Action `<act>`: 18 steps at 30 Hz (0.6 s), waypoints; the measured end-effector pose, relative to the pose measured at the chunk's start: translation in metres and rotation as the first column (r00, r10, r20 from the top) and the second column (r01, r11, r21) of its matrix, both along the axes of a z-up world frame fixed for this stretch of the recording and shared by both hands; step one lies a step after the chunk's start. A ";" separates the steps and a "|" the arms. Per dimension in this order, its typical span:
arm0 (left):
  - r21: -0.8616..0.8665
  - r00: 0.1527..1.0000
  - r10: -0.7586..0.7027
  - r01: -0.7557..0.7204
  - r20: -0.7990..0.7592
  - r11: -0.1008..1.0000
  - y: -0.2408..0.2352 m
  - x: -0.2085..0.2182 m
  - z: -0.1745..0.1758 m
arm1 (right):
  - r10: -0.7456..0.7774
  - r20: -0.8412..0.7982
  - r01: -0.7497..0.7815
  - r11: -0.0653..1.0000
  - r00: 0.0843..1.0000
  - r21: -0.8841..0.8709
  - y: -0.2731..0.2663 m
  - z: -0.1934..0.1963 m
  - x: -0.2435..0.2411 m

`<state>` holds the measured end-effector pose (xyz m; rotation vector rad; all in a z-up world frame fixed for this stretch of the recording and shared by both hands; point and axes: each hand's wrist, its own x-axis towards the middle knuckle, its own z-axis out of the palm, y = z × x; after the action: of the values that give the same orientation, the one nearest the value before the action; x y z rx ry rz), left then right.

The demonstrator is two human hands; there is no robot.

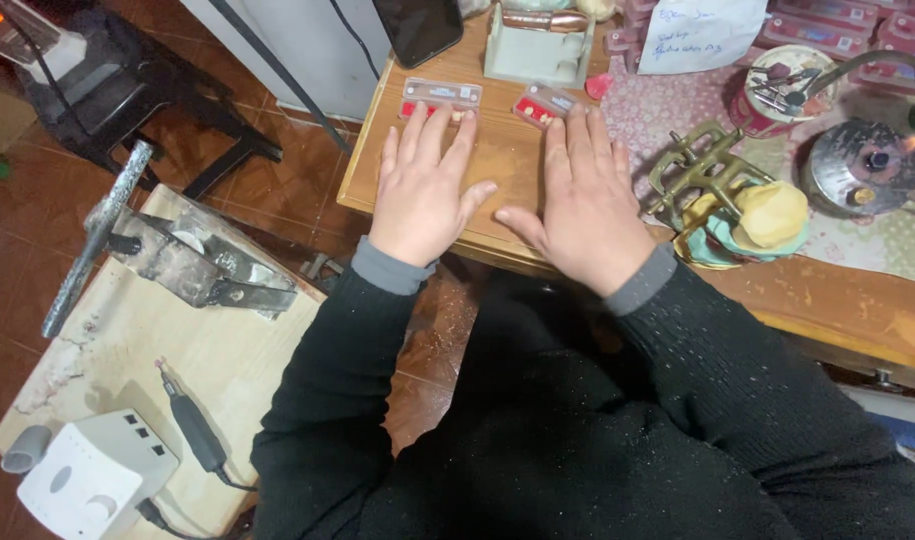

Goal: A dental technician is fitting and adjusting artificial teeth on a wax denture base using a dental cast and a wax carver tool.

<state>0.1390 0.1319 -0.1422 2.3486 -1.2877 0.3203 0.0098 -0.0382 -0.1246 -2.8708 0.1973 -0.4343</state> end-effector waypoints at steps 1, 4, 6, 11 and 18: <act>-0.019 1.000 0.008 -0.007 0.015 1.000 -0.001 0.002 0.001 | 0.009 -0.027 -0.009 1.000 1.000 0.019 -0.001 0.000 -0.001; -0.157 0.995 -0.065 0.077 0.078 0.985 -0.004 0.005 0.007 | 0.102 -0.078 -0.096 0.993 0.992 0.074 0.001 0.016 -0.018; -0.190 0.995 -0.086 0.093 0.043 0.977 -0.012 0.005 0.008 | 0.133 -0.093 -0.128 0.990 0.987 0.064 -0.001 0.015 -0.024; -0.235 0.975 -0.193 0.214 0.108 0.948 -0.027 0.011 0.018 | 0.197 -0.088 -0.193 0.980 0.977 0.053 -0.005 0.014 -0.029; -0.186 0.955 -0.289 0.295 0.060 0.937 -0.037 0.033 0.013 | 0.194 -0.087 -0.189 0.980 0.977 0.066 -0.006 0.013 -0.029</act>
<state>0.1719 0.0944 -0.1292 1.9649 -1.5240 0.3692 -0.0196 -0.0443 -0.1121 -2.8205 -0.0515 -0.2539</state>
